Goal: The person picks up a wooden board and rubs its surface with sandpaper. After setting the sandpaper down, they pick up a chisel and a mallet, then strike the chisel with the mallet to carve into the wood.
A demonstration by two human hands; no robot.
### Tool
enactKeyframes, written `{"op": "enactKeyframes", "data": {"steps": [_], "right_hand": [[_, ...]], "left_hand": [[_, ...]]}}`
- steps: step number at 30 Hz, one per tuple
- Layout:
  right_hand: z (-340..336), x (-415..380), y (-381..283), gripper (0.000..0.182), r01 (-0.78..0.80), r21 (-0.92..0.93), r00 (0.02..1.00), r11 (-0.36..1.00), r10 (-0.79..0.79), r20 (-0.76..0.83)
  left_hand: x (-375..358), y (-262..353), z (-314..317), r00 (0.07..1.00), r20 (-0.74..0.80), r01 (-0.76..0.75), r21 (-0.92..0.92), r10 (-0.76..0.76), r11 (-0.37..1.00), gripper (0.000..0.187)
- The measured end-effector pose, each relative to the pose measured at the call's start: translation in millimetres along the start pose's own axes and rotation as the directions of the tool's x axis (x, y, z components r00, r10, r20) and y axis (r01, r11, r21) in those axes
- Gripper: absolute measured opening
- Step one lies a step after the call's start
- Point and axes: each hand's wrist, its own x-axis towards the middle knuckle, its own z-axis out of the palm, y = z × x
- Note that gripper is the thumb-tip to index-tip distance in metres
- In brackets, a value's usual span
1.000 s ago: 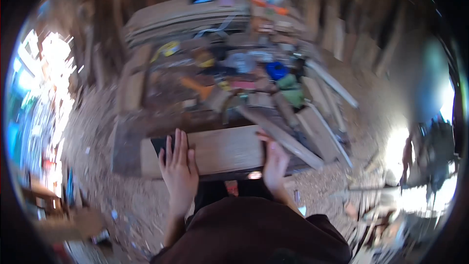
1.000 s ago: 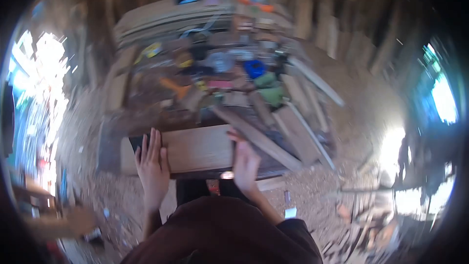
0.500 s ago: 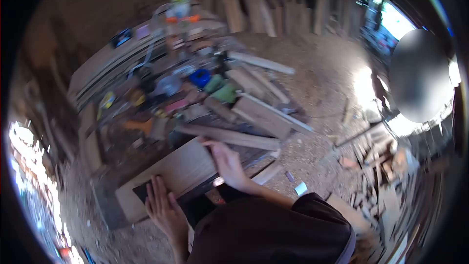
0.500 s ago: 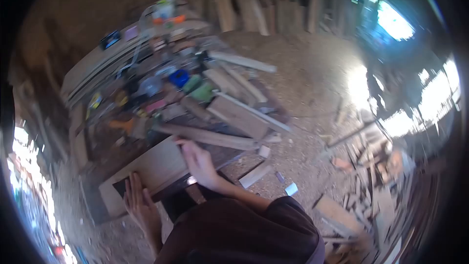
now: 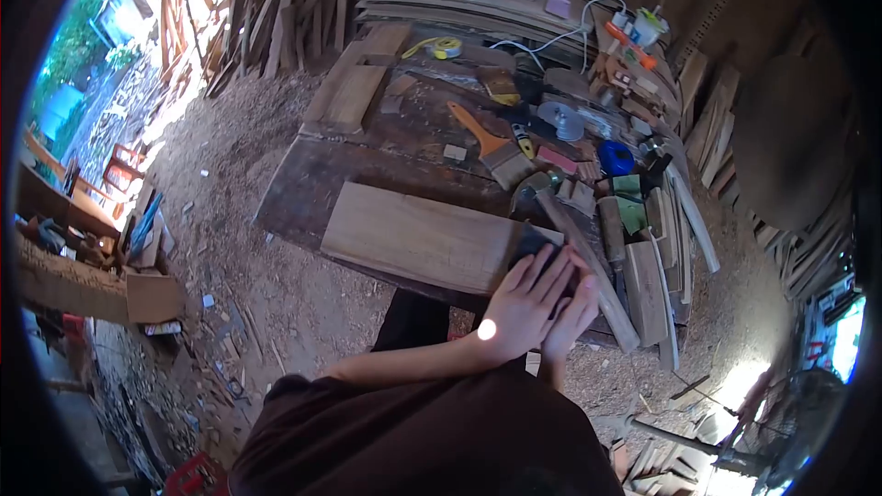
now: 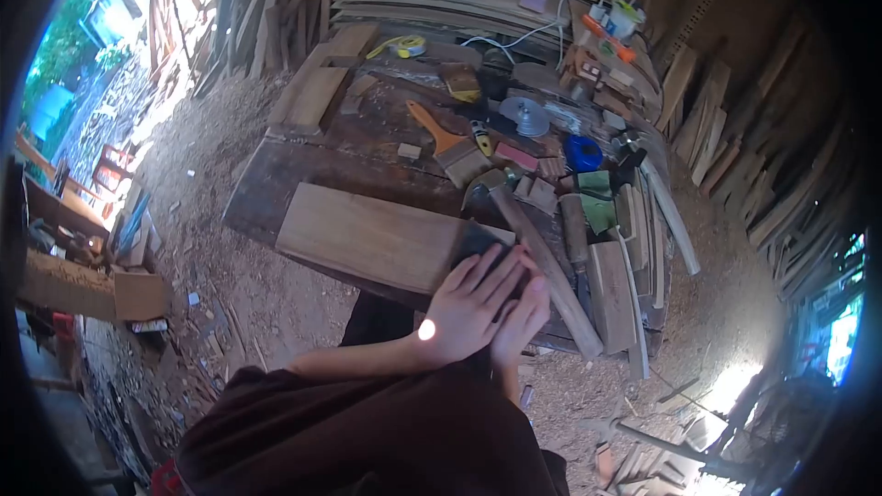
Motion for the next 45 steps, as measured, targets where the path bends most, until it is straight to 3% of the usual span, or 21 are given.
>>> {"op": "enactKeyframes", "data": {"steps": [2, 4, 5, 7, 9, 12, 15, 18, 21, 22, 23, 26, 29, 31, 33, 34, 36, 37, 39, 42, 45], "right_hand": [[-2, 2, 1, 0.047, -0.078, 0.188, 0.995, 0.979, 0.087, -0.042], [3, 1, -1, 0.049, -0.119, 0.215, 0.992, 0.969, 0.126, -0.02], [7, 0, 0, 0.05, -0.07, 0.149, 0.996, 0.986, 0.077, -0.04], [8, -1, 6, 0.05, -0.018, 0.044, 0.999, 0.999, 0.02, -0.045], [10, -1, 5, 0.05, -0.022, 0.055, 0.999, 0.998, 0.025, -0.038], [11, 1, 2, 0.048, -0.013, 0.051, 0.999, 0.999, 0.015, -0.036], [11, 1, 1, 0.048, -0.001, 0.039, 0.999, 0.999, 0.003, -0.05], [11, 0, 4, 0.048, -0.022, 0.07, 0.998, 0.997, 0.026, -0.061], [4, -1, 8, 0.05, -0.027, 0.03, 0.999, 0.999, 0.028, -0.02], [1, 1, 3, 0.049, 0.021, -0.099, 0.999, 0.995, -0.024, -0.027], [0, 1, 2, 0.049, -0.009, -0.045, 0.999, 0.999, 0.006, -0.048], [7, 1, -9, 0.048, -0.076, 0.094, 0.995, 0.993, 0.081, -0.051], [6, 0, 0, 0.045, -0.01, 0.058, 1.0, 0.998, 0.011, -0.018], [4, 0, 2, 0.045, 0.008, 0.036, 1.0, 0.999, -0.008, -0.016], [1, 0, 4, 0.036, 0.004, -0.008, 1.0, 1.0, -0.004, 0.002], [2, 0, 1, 0.036, 0.004, -0.006, 1.0, 1.0, -0.004, -0.005], [2, 2, -15, 0.032, 0.045, -0.188, 0.995, 0.981, -0.027, 0.099], [2, 0, -26, 0.032, 0.049, -0.187, 0.995, 0.981, -0.032, 0.093], [1, -10, -46, 0.051, 0.063, -0.409, 0.964, 0.911, 0.051, 0.262], [-13, -26, -48, 0.072, 0.032, -0.534, 0.945, 0.845, 0.148, 0.291], [-17, -37, -32, 0.076, 0.017, -0.491, 0.961, 0.871, 0.121, 0.249]], "left_hand": [[1, -5, -4, 1.0, -0.004, -0.011, -0.063, 0.011, 0.998, 0.048], [-9, -20, -29, 0.998, 0.032, 0.047, -0.039, -0.045, 0.998, 0.048], [-17, -31, -44, 0.994, 0.071, 0.088, -0.026, -0.086, 0.996, 0.049], [-42, -64, -65, 0.973, -0.03, 0.229, 0.151, -0.227, 0.962, 0.05], [-56, -95, -101, 0.911, -0.133, 0.413, 0.256, -0.391, 0.874, 0.045], [-76, -129, -135, 0.87, -0.183, 0.494, 0.315, -0.459, 0.81, 0.046], [-61, -112, -117, 0.908, -0.091, 0.42, 0.199, -0.41, 0.886, 0.047], [-35, -61, -55, 0.988, -0.009, 0.151, 0.137, -0.151, 0.979, 0.049], [-8, -17, -7, 0.999, 0.025, 0.021, 0.013, -0.021, 1.0, 0.05], [-1, -10, -2, 0.999, 0.044, -0.03, 0.016, 0.03, 0.999, 0.049], [1, -9, -2, 0.998, 0.045, -0.052, 0.001, 0.052, 0.999, 0.049], [-4, -21, -22, 1.0, 0.007, 0.017, -0.127, -0.017, 0.992, 0.049], [-30, -61, -68, 0.984, -0.07, 0.171, 0.161, -0.161, 0.972, 0.049], [-47, -95, -109, 0.927, -0.06, 0.375, 0.117, -0.37, 0.92, 0.046], [-73, -128, -131, 0.926, -0.14, 0.377, 0.391, -0.35, 0.84, 0.044], [-83, -139, -138, 0.929, -0.138, 0.37, 0.393, -0.344, 0.842, 0.044], [-99, -151, -144, 0.852, -0.2, 0.51, 0.118, -0.483, 0.852, 0.044], [-101, -150, -143, 0.856, -0.202, 0.504, 0.118, -0.477, 0.855, 0.044], [-106, -147, -141, 0.798, -0.23, 0.57, -0.01, -0.557, 0.821, 0.045], [-118, -152, -139, 0.833, -0.221, 0.528, 0.041, -0.508, 0.848, 0.047], [-125, -160, -139, 0.878, -0.198, 0.463, 0.126, -0.436, 0.877, 0.054]]}}
